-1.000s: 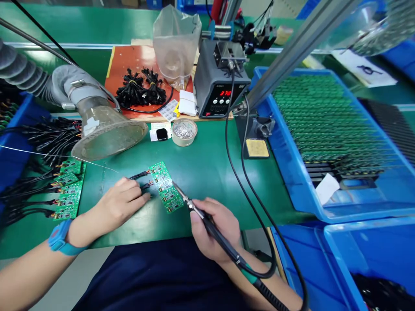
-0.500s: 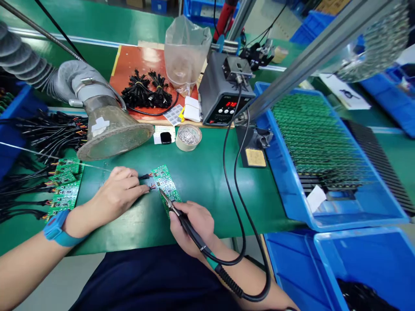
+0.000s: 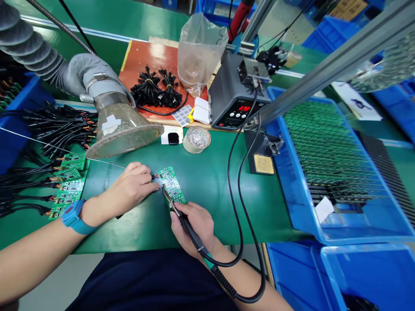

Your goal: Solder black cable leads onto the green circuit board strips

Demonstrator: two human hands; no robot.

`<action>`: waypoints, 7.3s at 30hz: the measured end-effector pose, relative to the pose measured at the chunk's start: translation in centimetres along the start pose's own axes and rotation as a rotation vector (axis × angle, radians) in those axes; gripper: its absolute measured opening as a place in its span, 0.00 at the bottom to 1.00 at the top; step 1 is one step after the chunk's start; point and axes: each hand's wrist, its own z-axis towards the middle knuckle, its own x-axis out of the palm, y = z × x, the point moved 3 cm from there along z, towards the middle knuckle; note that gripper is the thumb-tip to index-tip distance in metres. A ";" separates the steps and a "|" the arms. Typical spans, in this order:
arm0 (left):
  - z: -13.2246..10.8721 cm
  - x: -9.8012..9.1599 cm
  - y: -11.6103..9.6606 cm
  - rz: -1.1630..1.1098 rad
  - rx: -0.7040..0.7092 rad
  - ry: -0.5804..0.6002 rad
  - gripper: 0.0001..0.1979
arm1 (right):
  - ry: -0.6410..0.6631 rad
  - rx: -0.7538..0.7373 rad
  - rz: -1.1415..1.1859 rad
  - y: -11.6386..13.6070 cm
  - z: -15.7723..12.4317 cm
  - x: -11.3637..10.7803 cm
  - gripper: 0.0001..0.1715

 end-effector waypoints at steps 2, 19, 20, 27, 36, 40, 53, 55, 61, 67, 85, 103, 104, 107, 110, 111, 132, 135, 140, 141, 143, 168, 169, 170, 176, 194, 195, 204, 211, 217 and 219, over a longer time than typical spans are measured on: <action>0.1 0.1 0.0 0.007 0.000 0.005 0.14 | 0.011 -0.008 -0.013 0.0 0.0 0.1 0.09; -0.1 0.0 0.1 0.007 -0.044 0.034 0.15 | 0.015 -0.047 -0.092 0.4 0.0 0.0 0.10; -0.1 0.1 0.1 0.016 -0.039 0.038 0.14 | 0.015 -0.048 -0.092 0.4 0.1 0.1 0.09; 0.0 0.4 0.1 0.066 -0.031 0.013 0.12 | 0.013 -0.051 -0.063 0.6 0.3 0.3 0.10; -0.1 -7.9 -2.8 0.035 -0.023 -0.073 0.10 | -0.075 0.009 -0.133 -0.4 0.9 -3.0 0.11; 4.1 -15.6 -2.9 0.209 -0.068 -0.144 0.12 | -0.200 0.171 -0.126 -3.7 1.3 -3.6 0.12; 21.6 -13.1 1.4 0.599 -0.169 0.071 0.16 | -0.431 0.429 -0.027 -7.1 1.3 -3.6 0.18; 17.9 -11.9 -0.9 0.544 -0.094 -0.002 0.13 | -0.437 0.414 -0.018 -6.9 1.3 -3.8 0.18; 3.5 -5.8 -4.5 0.134 -0.201 -0.002 0.06 | -0.378 0.345 0.049 -6.0 1.5 -4.1 0.13; -0.9 0.1 -3.4 0.109 -0.355 0.124 0.08 | -0.349 0.290 0.053 -5.7 1.3 -3.9 0.12; -1.4 1.6 -3.1 -0.163 -0.547 -0.091 0.04 | 0.006 0.110 0.034 0.1 1.7 -2.5 0.05; -1.4 1.9 -3.2 -0.198 -0.583 -0.106 0.05 | 0.055 0.079 0.083 -0.3 1.9 -0.9 0.07; -1.4 1.9 -3.3 -0.196 -0.586 -0.105 0.05 | 0.054 0.073 0.093 -0.2 1.9 -0.9 0.07; -1.3 1.9 -3.3 -0.199 -0.593 -0.105 0.06 | 0.056 0.052 0.121 -0.1 2.0 -0.8 0.08; -1.3 1.9 -3.3 -0.200 -0.596 -0.108 0.06 | 0.065 0.021 0.125 0.0 1.9 -0.7 0.10; -1.2 1.9 -3.3 -0.196 -0.596 -0.106 0.06 | 0.067 0.009 0.122 0.0 1.9 -0.7 0.11; -1.1 1.9 -3.7 -0.138 -0.592 -0.094 0.06 | 0.043 -0.009 -0.005 0.1 1.3 -1.2 0.08; -1.1 2.0 -3.7 -0.144 -0.599 -0.094 0.05 | 0.045 -0.011 -0.013 0.2 1.4 -1.1 0.08; -1.2 2.1 -3.7 -0.146 -0.599 -0.097 0.05 | 0.066 0.036 0.008 0.1 1.7 -1.0 0.06; -1.2 2.1 -3.7 -0.145 -0.597 -0.097 0.05 | 0.065 0.048 0.017 0.0 1.7 -1.0 0.06; -1.2 2.1 -3.7 -0.142 -0.594 -0.095 0.05 | 0.066 0.061 0.029 -0.1 1.7 -1.0 0.07; -1.2 2.1 -3.8 -0.089 -0.605 -0.057 0.05 | 0.034 0.011 -0.043 0.2 1.6 -1.3 0.07; -1.2 2.1 -3.8 -0.090 -0.605 -0.059 0.05 | 0.037 0.009 -0.040 0.2 1.6 -1.2 0.07; -1.2 2.1 -3.8 -0.092 -0.606 -0.061 0.05 | 0.041 0.008 -0.036 0.2 1.6 -1.1 0.07; -1.1 2.1 -3.8 -0.098 -0.609 -0.059 0.05 | 0.053 0.015 -0.011 0.1 1.6 -0.7 0.09; -1.1 2.0 -3.9 -0.089 -0.607 -0.064 0.05 | 0.052 0.040 -0.031 0.3 2.0 -1.3 0.08; -1.1 2.0 -3.9 -0.087 -0.608 -0.064 0.05 | 0.050 0.042 -0.037 0.3 2.0 -1.3 0.08; -1.1 2.0 -3.8 -0.103 -0.604 -0.070 0.05 | 0.070 0.048 0.030 0.1 2.4 -0.8 0.08; -1.1 1.9 -3.7 -0.131 -0.610 -0.070 0.05 | 0.083 0.058 0.071 0.1 2.6 -0.6 0.07; -1.0 1.8 -3.7 -0.142 -0.606 -0.057 0.05 | 0.102 0.066 0.066 0.1 2.7 -0.6 0.06; -1.0 1.9 -3.7 -0.141 -0.608 -0.052 0.05 | 0.103 0.064 0.062 0.1 2.7 -0.6 0.06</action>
